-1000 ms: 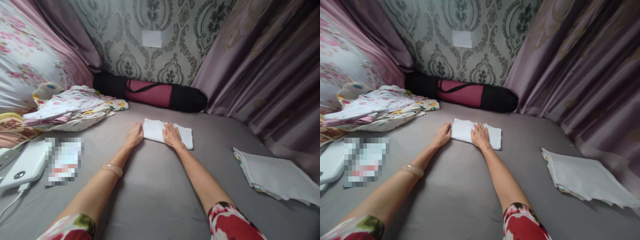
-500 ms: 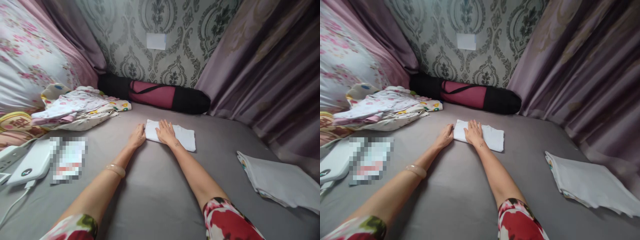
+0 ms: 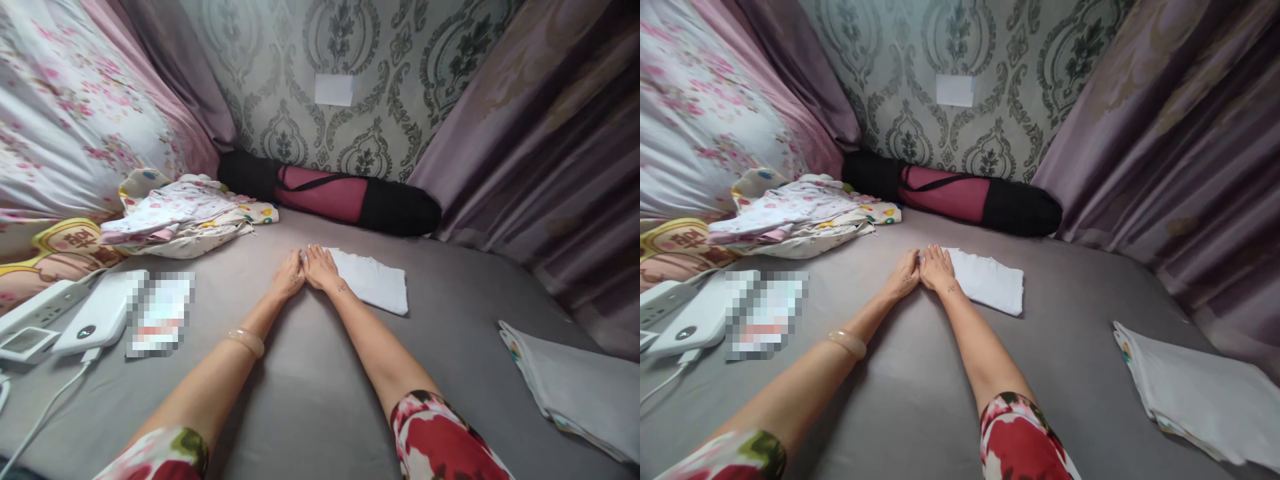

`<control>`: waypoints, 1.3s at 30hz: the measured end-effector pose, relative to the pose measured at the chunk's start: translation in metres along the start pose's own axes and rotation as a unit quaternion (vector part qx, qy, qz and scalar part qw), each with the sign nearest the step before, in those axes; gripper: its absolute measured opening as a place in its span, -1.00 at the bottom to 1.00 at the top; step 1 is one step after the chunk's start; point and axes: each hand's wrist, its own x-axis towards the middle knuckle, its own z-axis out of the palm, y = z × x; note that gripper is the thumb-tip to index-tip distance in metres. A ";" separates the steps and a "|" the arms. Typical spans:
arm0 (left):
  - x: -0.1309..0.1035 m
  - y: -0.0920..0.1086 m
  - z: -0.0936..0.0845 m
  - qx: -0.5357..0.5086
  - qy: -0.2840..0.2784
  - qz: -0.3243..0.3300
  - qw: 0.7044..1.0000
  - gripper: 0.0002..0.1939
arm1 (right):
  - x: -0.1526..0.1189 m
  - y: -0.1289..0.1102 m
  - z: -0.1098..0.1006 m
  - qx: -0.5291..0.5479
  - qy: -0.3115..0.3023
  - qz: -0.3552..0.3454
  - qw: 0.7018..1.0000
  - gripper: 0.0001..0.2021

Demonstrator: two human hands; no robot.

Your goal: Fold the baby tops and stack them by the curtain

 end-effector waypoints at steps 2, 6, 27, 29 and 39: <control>0.000 -0.001 0.001 -0.017 0.009 -0.008 1.000 -0.55 | 0.003 -0.003 0.004 0.002 -0.007 -0.002 1.000 -0.43; 0.001 -0.005 0.001 -0.037 0.014 -0.030 0.999 -0.52 | 0.006 -0.004 0.007 0.012 -0.006 0.001 1.000 -0.42; 0.028 0.082 0.043 0.143 -0.197 0.163 0.956 -0.49 | -0.077 0.080 -0.021 0.004 0.035 0.091 0.995 -0.43; 0.028 0.077 0.044 0.140 -0.198 0.144 0.959 -0.48 | -0.077 0.082 -0.019 0.004 0.043 0.087 0.995 -0.43; 0.032 0.061 0.030 0.156 -0.209 0.102 0.960 -0.39 | -0.093 0.119 -0.022 0.005 0.030 0.060 0.998 -0.41</control>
